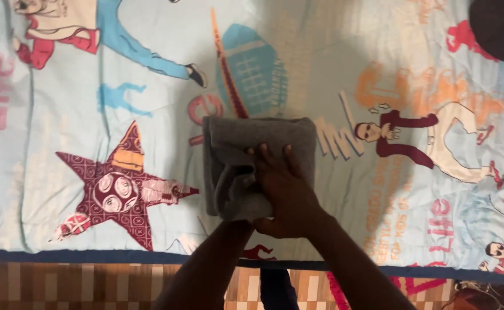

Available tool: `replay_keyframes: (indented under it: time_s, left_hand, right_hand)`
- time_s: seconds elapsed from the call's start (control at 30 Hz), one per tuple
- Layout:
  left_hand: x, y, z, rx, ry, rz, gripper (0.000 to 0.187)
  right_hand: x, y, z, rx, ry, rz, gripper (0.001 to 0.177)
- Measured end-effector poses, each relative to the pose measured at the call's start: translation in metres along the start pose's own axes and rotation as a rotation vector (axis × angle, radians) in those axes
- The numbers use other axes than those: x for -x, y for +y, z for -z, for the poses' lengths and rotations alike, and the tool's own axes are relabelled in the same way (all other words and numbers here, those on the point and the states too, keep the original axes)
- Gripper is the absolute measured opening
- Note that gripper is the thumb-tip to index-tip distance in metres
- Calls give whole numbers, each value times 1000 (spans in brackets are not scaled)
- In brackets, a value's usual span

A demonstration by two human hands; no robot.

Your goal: The person folds garments on a bed by hand and packs them into an open suitcase, then returns to the bed to spread out another garment.

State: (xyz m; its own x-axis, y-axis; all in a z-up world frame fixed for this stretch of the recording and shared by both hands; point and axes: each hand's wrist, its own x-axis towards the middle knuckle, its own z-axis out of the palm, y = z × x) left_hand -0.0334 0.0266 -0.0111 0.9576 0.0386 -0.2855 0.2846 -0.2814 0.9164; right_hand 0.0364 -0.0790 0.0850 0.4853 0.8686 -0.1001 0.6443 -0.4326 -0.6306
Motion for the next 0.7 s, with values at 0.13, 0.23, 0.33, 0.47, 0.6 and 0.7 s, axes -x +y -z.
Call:
replay_keyframes:
  time_s: [0.13,0.23,0.33,0.47,0.6,0.7]
  left_hand:
    - [30,-12,14,3,-1,11,48]
    - [58,5,49,-375,107,-261,47]
    - [87,42,88,-525,-586,101,31]
    - [101,105,100,-8,5,-283,33]
    - [16,104,60,-802,-154,-284,59]
    - [-27,59,53,-736,49,-436,63]
  right_hand:
    - [2,11,-20,-292,19,-209,78]
    - [0,21,-35,-238,109,-276,49]
    - [-7,16,-47,-16,137,-290,48]
    - [-15,8,-50,187,107,-230,74]
    - [-8,2,-50,205,25,-254,86]
    - [4,-3,-60,101,44,-294,85]
